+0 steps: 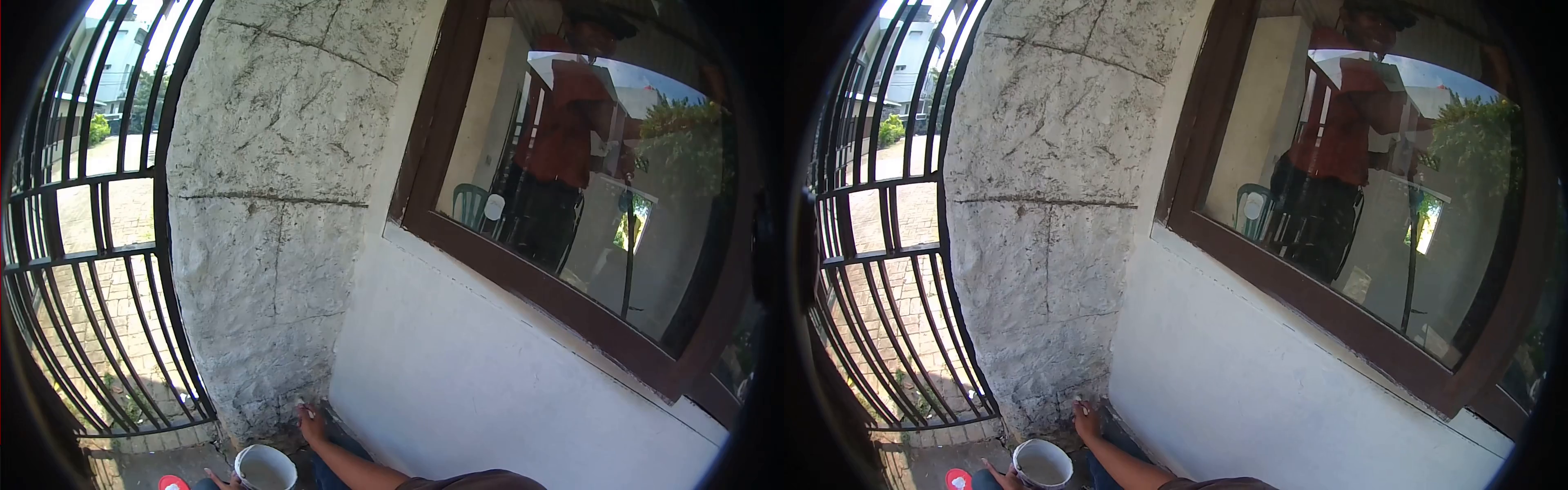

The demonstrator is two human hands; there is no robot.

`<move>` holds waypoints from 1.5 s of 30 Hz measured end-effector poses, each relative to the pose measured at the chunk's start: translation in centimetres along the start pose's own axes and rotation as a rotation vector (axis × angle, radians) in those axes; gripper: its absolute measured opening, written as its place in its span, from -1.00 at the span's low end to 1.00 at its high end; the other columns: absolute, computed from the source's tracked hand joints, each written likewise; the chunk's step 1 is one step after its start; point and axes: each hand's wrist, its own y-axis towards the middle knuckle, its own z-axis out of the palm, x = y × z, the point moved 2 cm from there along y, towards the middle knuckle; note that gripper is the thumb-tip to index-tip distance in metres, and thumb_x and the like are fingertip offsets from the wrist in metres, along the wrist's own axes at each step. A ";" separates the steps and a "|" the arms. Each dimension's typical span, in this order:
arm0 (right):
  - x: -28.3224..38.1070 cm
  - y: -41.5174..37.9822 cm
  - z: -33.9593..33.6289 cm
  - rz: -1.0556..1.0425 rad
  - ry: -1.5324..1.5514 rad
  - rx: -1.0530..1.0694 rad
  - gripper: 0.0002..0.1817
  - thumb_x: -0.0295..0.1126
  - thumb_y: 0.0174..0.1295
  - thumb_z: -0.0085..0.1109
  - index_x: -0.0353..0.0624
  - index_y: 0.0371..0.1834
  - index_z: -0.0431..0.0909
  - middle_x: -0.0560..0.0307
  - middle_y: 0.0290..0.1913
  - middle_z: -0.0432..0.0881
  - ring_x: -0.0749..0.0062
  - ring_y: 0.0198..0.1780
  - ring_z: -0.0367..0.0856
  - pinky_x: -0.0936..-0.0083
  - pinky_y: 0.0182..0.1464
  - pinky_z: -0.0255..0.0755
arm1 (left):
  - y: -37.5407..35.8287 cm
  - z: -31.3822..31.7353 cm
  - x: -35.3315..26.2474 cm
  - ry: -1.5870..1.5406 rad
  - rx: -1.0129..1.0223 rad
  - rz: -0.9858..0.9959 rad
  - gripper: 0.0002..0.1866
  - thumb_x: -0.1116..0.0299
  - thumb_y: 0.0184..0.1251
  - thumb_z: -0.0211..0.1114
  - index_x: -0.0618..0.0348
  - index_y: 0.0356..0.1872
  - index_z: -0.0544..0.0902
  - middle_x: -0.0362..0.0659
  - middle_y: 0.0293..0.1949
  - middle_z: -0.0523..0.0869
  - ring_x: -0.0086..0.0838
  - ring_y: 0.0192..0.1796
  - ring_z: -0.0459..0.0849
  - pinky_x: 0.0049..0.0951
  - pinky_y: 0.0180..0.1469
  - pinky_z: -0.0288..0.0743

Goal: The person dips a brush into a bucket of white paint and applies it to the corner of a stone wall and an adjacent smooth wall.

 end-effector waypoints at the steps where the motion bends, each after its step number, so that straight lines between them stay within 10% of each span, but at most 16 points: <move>1: 0.3 0.4 -0.1 0.012 0.038 0.000 -0.69 -0.11 0.56 0.22 -0.13 0.01 0.71 0.27 -0.44 0.61 0.63 -0.47 0.58 0.55 -0.39 0.45 | 1.2 -0.1 0.4 0.033 0.069 -0.027 0.16 -0.73 0.30 -0.15 0.06 0.61 0.31 -0.04 0.44 0.52 -0.06 0.36 0.53 0.13 0.42 0.41; 8: 1.4 -1.4 0.4 -0.143 -0.016 0.107 -0.68 -0.12 0.59 0.17 -0.15 0.03 0.71 0.32 -0.43 0.62 0.65 -0.44 0.57 0.58 -0.35 0.44 | -0.6 1.7 0.4 0.001 -0.062 0.019 0.11 -0.71 0.32 -0.11 0.04 0.56 0.38 -0.05 0.42 0.55 -0.04 0.35 0.53 0.17 0.38 0.44; 11: 2.0 -2.8 0.7 -0.188 -0.112 0.139 -0.68 -0.13 0.60 0.15 -0.14 0.06 0.71 0.34 -0.40 0.62 0.66 -0.42 0.55 0.58 -0.33 0.44 | -0.6 0.3 0.8 0.361 -0.061 0.391 0.10 -0.75 0.28 -0.15 -0.03 0.51 0.44 -0.09 0.38 0.56 -0.08 0.31 0.54 0.10 0.33 0.46; 13: 1.5 -2.8 1.4 -0.246 -0.171 0.239 -0.70 -0.17 0.61 0.13 -0.13 0.08 0.71 0.34 -0.36 0.63 0.67 -0.41 0.53 0.58 -0.31 0.44 | 1.9 -1.8 0.0 -0.167 0.081 -0.110 -0.01 -0.45 0.38 0.24 -0.12 0.66 0.18 -0.11 0.43 0.52 -0.13 0.36 0.49 0.10 0.40 0.40; 16: 1.9 -3.4 1.3 -0.269 -0.147 0.304 -0.72 -0.22 0.63 0.11 -0.15 0.11 0.70 0.33 -0.34 0.64 0.67 -0.41 0.50 0.59 -0.31 0.42 | 0.6 -1.0 -0.4 -0.226 0.027 -0.055 0.10 -0.32 0.35 0.37 -0.22 0.74 -0.04 -0.13 0.52 0.43 -0.12 0.45 0.41 0.14 0.50 0.28; 19: 1.9 -4.8 0.6 -0.269 -0.002 0.327 -0.72 -0.24 0.66 0.07 -0.18 0.14 0.67 0.31 -0.34 0.63 0.69 -0.40 0.48 0.62 -0.30 0.41 | 2.0 -2.3 1.3 0.439 0.028 0.364 0.15 -0.45 0.31 0.30 -0.22 0.76 -0.05 -0.09 0.58 0.37 -0.07 0.51 0.36 0.20 0.55 0.19; 22: 3.6 -7.7 -1.0 -0.246 0.048 0.319 -0.72 -0.25 0.67 0.07 -0.19 0.16 0.64 0.30 -0.35 0.63 0.71 -0.38 0.48 0.65 -0.29 0.40 | -2.4 2.2 0.4 0.339 -0.112 0.368 0.20 -0.77 0.20 -0.05 -0.14 0.71 0.16 -0.06 0.59 0.36 -0.04 0.54 0.34 0.22 0.55 0.18; 33: 4.1 -11.7 -2.5 -0.328 -0.135 0.553 -0.72 -0.18 0.65 0.10 -0.14 0.09 0.69 0.29 -0.39 0.63 0.66 -0.38 0.53 0.54 -0.29 0.44 | -3.5 3.9 -0.6 0.134 -0.095 0.235 0.22 -0.77 0.20 -0.02 -0.11 0.71 0.15 -0.05 0.60 0.34 -0.05 0.55 0.34 0.23 0.56 0.19; 45: 3.2 -12.9 -1.0 -0.398 -0.739 0.930 -0.62 -0.07 0.45 0.27 -0.17 0.01 0.78 -0.24 -0.16 0.80 -0.12 -0.10 0.79 0.09 -0.02 0.60 | -1.8 2.9 -1.1 -0.118 -0.045 0.043 0.24 -0.80 0.16 -0.10 0.05 0.61 0.32 0.00 0.53 0.45 -0.01 0.54 0.39 0.32 0.56 0.11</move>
